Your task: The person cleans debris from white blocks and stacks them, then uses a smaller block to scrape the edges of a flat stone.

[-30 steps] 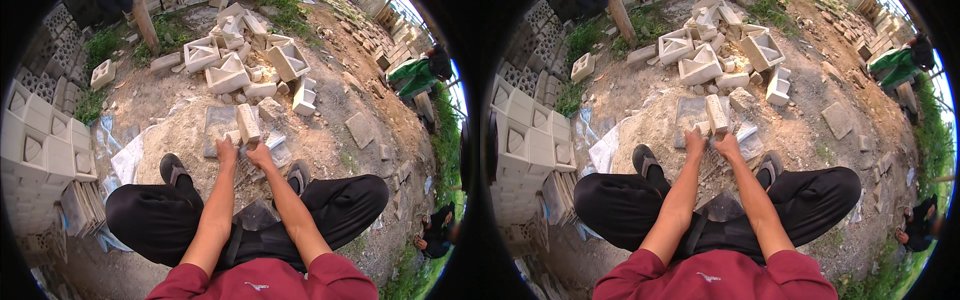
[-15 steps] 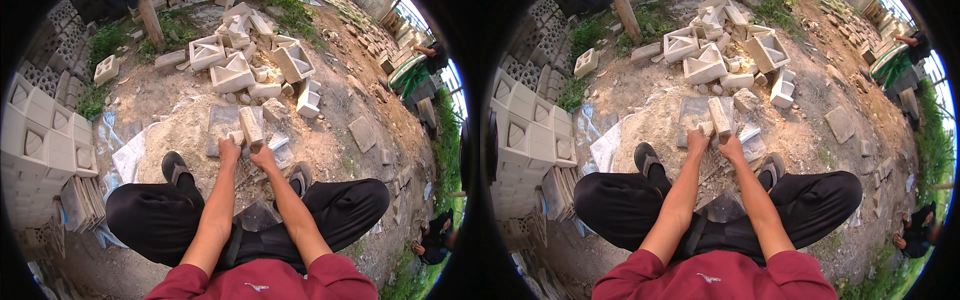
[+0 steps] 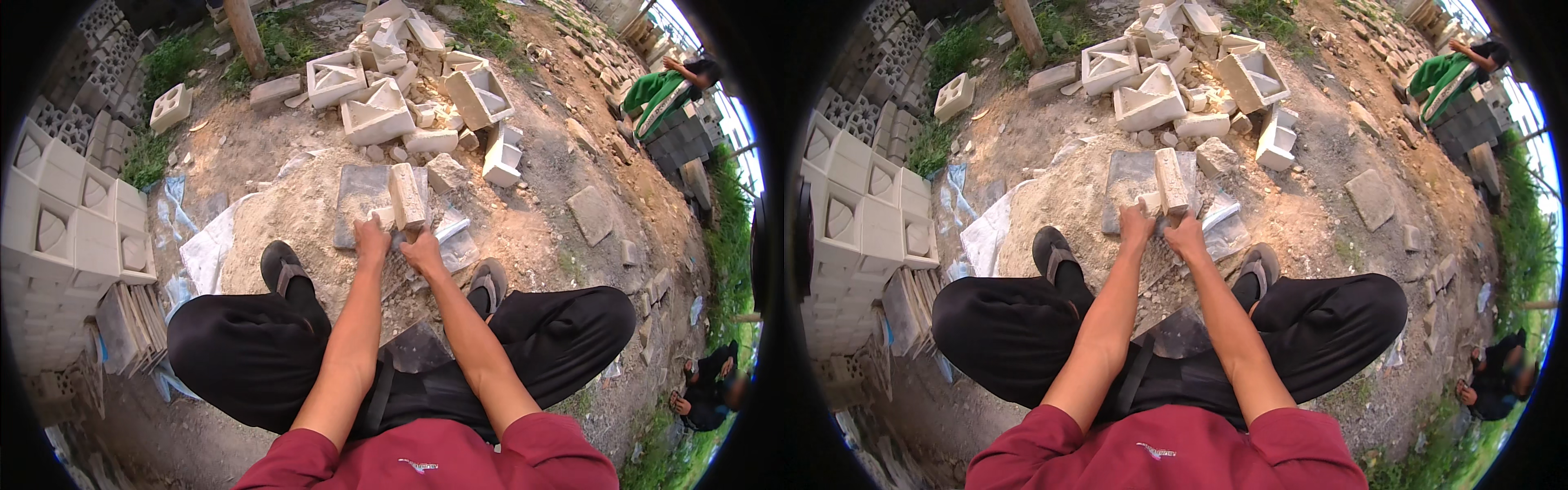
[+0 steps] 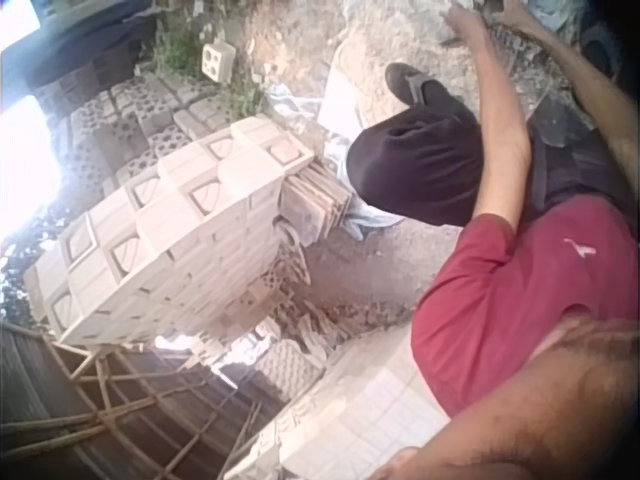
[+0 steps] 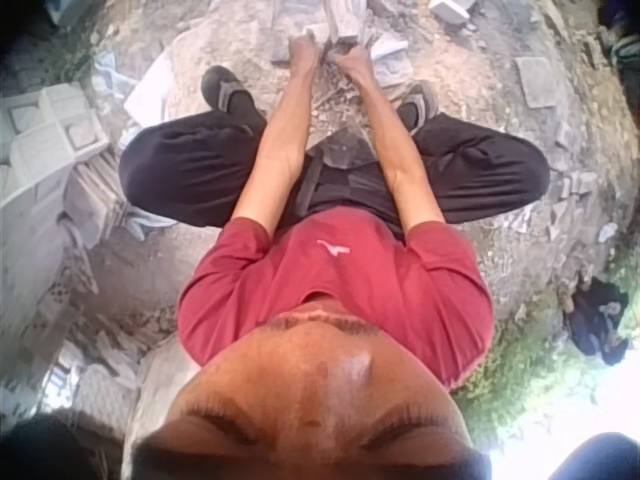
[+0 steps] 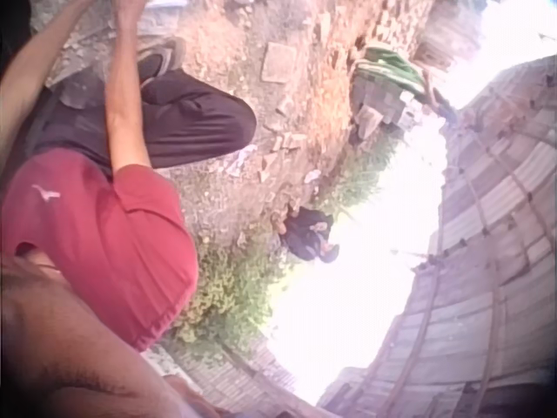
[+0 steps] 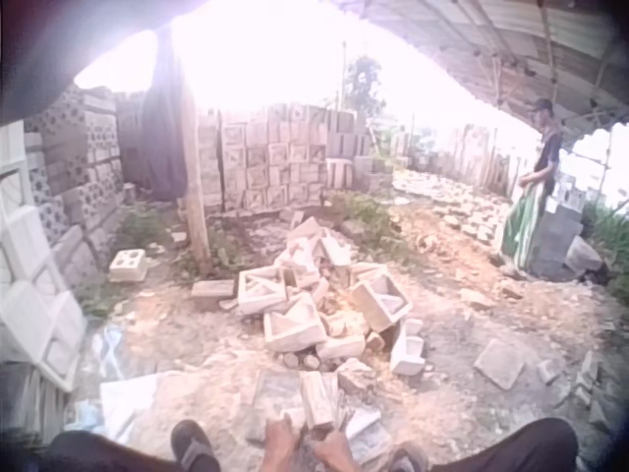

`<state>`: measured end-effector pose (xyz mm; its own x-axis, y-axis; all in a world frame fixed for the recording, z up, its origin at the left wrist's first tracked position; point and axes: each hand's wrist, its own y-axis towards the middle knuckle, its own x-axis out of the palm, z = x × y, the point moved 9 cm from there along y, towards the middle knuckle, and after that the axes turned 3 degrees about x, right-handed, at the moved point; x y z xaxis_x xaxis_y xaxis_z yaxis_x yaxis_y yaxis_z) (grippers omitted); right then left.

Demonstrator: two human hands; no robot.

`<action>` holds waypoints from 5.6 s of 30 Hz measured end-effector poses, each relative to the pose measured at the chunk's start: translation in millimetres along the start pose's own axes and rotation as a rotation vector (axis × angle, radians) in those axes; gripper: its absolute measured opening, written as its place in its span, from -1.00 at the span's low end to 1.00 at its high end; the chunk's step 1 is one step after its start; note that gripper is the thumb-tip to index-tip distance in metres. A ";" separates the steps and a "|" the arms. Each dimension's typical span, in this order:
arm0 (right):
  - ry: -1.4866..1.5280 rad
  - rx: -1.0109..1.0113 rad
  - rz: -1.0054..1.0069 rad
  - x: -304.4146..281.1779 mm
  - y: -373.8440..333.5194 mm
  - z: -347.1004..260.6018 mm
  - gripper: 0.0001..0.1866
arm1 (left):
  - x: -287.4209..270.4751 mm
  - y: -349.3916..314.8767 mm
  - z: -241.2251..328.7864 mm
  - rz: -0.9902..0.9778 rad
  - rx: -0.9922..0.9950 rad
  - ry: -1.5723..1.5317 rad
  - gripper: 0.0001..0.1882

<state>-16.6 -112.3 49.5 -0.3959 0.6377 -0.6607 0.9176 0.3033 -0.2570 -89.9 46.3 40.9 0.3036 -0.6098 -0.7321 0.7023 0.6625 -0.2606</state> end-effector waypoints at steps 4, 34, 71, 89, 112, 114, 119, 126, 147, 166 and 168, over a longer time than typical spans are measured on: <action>-0.014 0.026 -0.057 -2.9 1.9 -10.0 -0.44 | 0.8 1.8 -8.4 -0.002 0.039 -0.042 -0.39; -0.002 0.078 -0.047 5.6 1.8 4.9 -0.37 | 8.4 -2.0 -4.6 0.008 -0.015 -0.085 -0.33; 0.149 -0.006 0.163 -10.4 -9.0 -39.7 -0.41 | 3.4 1.0 -21.2 0.090 -0.033 -0.143 -0.34; -0.102 0.053 -0.038 -8.5 4.1 -2.7 -0.40 | 2.7 0.2 -20.6 0.076 -0.012 -0.117 -0.33; -0.075 0.102 -0.052 54.0 -36.0 -18.6 -0.29 | -5.6 -3.0 -61.2 0.001 -0.181 -0.894 -0.24; -0.063 0.113 -0.122 64.0 -32.6 -22.7 -0.29 | -3.0 -3.0 -60.6 -0.027 -0.227 -1.286 -0.32; -0.035 0.009 -0.336 81.5 -15.8 -51.2 -0.36 | -44.2 4.6 -93.6 0.225 -0.223 -1.460 -0.73; -0.030 0.019 0.058 0.5 9.0 -25.8 -0.40 | -58.9 8.3 -74.6 0.242 -0.150 -1.561 -0.62; -0.219 0.049 -0.052 -1.1 -13.0 -28.7 -0.51 | -29.7 15.1 -106.1 0.446 -0.360 -1.848 -0.66; -0.043 -0.010 -0.226 22.9 0.2 37.2 -0.32 | -19.7 9.6 -38.8 0.217 -0.142 -1.530 -0.70; 0.081 -0.017 -0.091 1.7 4.5 31.4 -0.30 | -13.8 13.1 -40.4 0.181 -0.094 -1.456 -0.65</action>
<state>-12.0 -132.0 25.1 -0.4798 0.6618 -0.5760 0.8772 0.3739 -0.3012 -111.0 80.9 22.2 0.7876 -0.3697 0.4929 0.5585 0.7663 -0.3175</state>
